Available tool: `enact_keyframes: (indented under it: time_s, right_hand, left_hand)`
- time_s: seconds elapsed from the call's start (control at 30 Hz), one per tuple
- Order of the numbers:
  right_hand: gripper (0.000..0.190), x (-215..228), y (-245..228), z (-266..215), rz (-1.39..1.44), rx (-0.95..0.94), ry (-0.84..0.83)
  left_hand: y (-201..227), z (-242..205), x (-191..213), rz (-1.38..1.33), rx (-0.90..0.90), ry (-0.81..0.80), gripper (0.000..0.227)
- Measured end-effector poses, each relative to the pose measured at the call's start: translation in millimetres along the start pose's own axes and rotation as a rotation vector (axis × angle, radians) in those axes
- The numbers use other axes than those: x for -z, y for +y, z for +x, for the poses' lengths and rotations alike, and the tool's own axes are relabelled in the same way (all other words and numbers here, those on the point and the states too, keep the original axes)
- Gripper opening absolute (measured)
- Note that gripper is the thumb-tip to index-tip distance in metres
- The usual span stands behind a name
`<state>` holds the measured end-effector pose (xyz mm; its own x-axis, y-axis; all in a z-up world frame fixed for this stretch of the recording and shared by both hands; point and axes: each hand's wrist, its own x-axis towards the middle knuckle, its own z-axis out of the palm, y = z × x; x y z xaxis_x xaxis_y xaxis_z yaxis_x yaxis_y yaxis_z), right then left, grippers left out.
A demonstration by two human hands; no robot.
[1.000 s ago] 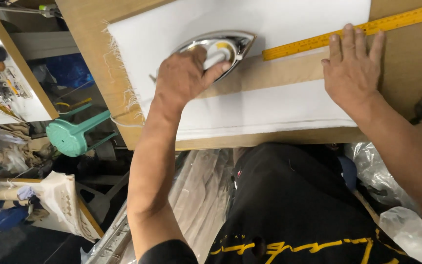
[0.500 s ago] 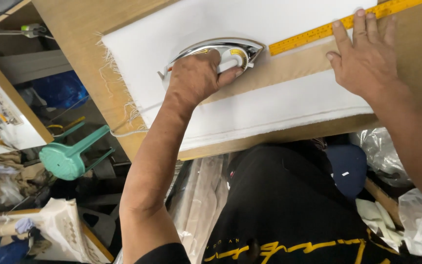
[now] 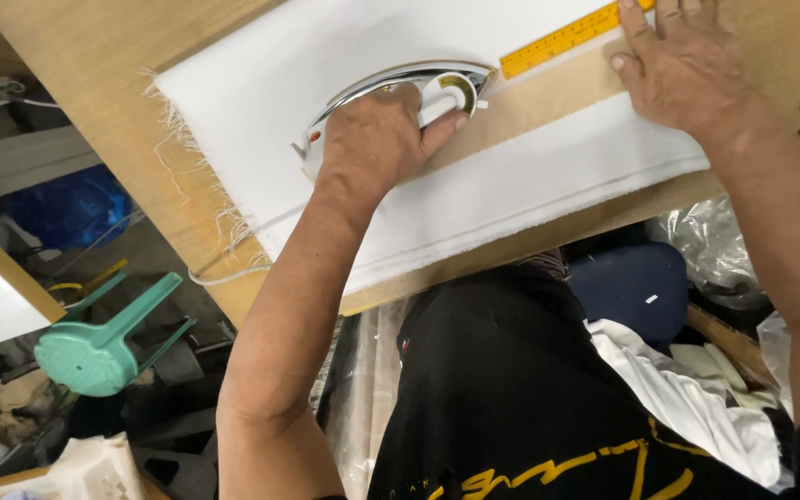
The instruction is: Ironing and aligning fabric strips onto a larger piece of cloth using a ruler for precision.
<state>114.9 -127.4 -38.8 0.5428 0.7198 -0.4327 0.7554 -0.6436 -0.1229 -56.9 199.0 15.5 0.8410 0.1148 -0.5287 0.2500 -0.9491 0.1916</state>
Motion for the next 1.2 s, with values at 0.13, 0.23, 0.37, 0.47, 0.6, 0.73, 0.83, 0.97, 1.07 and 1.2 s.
enact_keyframes:
  time_s: [0.13,0.23,0.37,0.47,0.6,0.73,0.83,0.97,1.07,1.2]
  right_hand:
    - [0.07,7,-8,1,0.053,0.004,0.046]
    - [0.07,19,-13,10,0.078,-0.122,-0.134]
    - [0.071,16,-11,2,0.099,-0.115,-0.122]
    - [0.071,17,-12,3,0.128,-0.139,-0.141]
    - [0.07,11,-10,4,0.156,-0.173,-0.155]
    - [0.07,6,-8,3,0.16,-0.131,-0.104]
    - [0.071,13,-13,3,0.174,-0.168,-0.168]
    - [0.071,0,-8,0,0.135,-0.092,-0.021]
    - [0.071,2,-7,2,0.135,-0.093,-0.034]
    - [0.07,6,-10,-1,0.168,-0.08,-0.015]
  left_hand:
    - [2,-3,7,-0.025,0.015,-0.042,0.076]
    - [0,-2,5,-0.008,0.03,-0.039,0.077]
    - [-1,-4,-3,0.044,-0.031,0.087,0.078]
    - [-1,-3,-2,0.046,0.007,0.067,0.078]
    - [4,-4,9,-0.034,0.074,-0.044,0.075]
    - [4,-3,10,-0.018,0.09,-0.094,0.077]
    - [3,-4,7,-0.009,0.073,-0.063,0.076]
    - [2,-5,2,-0.026,0.044,-0.022,0.078]
    - [2,-6,-7,-0.009,0.055,0.021,0.079]
    - [0,-10,-17,-0.015,0.052,0.068,0.079]
